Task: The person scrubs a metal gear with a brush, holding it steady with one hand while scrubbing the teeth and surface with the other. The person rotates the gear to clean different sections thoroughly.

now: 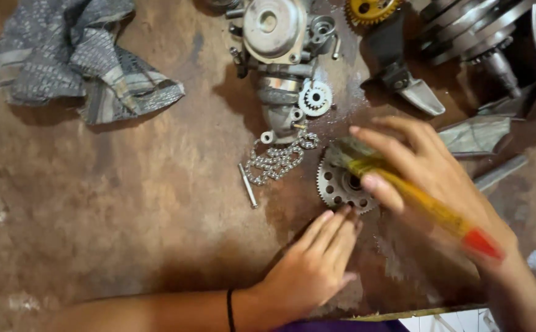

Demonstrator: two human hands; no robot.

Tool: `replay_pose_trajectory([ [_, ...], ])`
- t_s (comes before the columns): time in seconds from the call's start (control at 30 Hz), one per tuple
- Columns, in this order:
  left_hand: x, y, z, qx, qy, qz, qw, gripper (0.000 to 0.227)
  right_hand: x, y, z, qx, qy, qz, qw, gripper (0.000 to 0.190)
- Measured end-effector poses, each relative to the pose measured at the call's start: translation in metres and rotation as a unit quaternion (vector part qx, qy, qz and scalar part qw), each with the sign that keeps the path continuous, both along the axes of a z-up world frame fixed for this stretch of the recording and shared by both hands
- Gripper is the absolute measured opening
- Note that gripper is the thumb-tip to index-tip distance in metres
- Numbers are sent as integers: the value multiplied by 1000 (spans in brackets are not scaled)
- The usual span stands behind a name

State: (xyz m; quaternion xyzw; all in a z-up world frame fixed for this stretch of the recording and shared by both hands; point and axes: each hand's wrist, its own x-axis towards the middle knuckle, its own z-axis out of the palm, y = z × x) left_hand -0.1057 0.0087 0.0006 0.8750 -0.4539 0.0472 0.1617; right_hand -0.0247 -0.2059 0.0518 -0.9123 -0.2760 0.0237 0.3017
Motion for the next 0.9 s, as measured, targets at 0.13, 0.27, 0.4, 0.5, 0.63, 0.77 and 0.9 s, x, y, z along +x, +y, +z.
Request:
replay_pose_trajectory([
  [0.13, -3, -3, -9, 33, 32, -12, 999, 86, -16, -14, -23, -73, -18, 16, 997, 54],
  [0.27, -11, -7, -20, 37, 18, -7, 999, 84, -15, -23, -19, -25, -19, 45, 999, 30],
  [0.4, -15, -11, -32, 75, 18, -16, 997, 76, -13, -14, -9, -21, 20, 59, 998, 29],
  [0.5, -10, -13, -15, 77, 2, 0, 997, 82, -9, -18, -3, -60, 24, 45, 997, 27],
  [0.63, -29, -19, -48, 79, 18, 3, 997, 81, -10, -35, -20, 108, 256, -29, 960, 34],
  [0.77, -15, -16, -19, 87, 20, -1, 996, 80, 3, -37, -27, -14, 50, 149, 987, 30],
  [0.9, -10, -16, -13, 76, -13, 29, 997, 85, -1, -40, -38, -36, 10, 71, 997, 27],
])
